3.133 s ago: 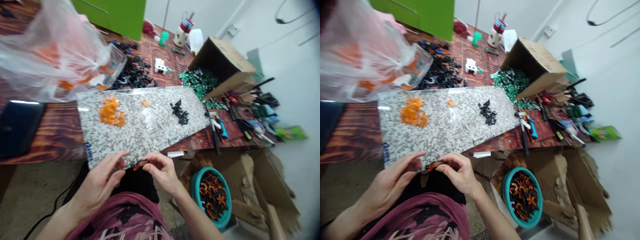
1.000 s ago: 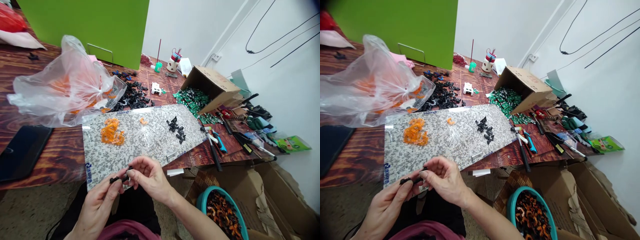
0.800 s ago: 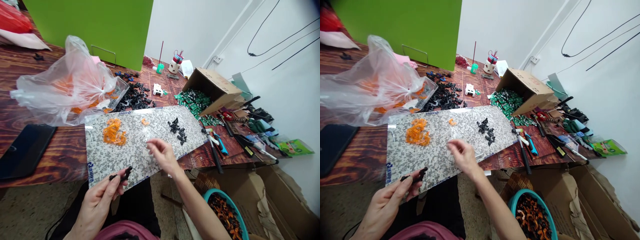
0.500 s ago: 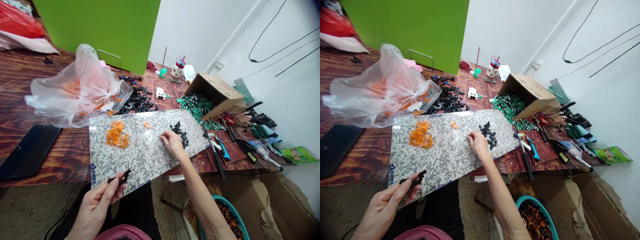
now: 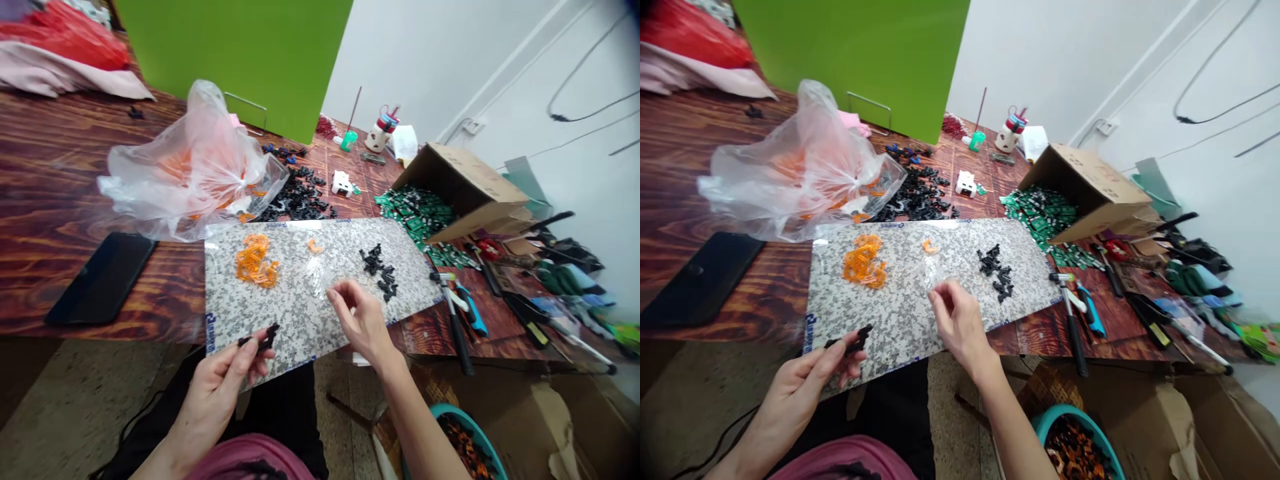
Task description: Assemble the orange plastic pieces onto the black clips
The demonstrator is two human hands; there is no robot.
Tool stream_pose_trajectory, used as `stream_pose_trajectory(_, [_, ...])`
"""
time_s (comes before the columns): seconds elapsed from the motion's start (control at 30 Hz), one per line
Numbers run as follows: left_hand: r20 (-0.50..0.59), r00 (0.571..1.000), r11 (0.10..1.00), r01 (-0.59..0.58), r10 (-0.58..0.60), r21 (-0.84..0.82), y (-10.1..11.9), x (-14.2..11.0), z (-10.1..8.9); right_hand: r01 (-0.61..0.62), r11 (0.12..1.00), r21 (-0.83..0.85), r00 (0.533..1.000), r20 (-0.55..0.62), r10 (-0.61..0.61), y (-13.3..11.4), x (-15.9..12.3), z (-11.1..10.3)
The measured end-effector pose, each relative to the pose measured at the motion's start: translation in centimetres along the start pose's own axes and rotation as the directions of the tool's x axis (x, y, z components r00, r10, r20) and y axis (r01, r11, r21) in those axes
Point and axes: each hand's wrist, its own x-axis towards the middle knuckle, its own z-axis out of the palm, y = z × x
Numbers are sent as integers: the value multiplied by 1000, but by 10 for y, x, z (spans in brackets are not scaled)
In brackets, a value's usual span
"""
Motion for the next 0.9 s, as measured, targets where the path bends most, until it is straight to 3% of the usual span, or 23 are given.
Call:
stream_pose_trajectory(0.1, [41,998,999,-39,38,32,4,-2,4,110,980,167,992,36,-117,-32,-28,15])
stream_pose_trajectory(0.2, [82,993,988,-100,90,121,6,-4,4,171,954,246,976,87,-197,-47,-44,30])
stream_pose_trajectory(0.37, [89,989,971,-131,116,198,6,-8,1,175,938,299,966,131,-222,-48,-51,42])
stream_pose_trajectory(0.9, [121,984,963,-154,129,221,12,-10,0,268,923,276,948,95,-304,-48,-50,45])
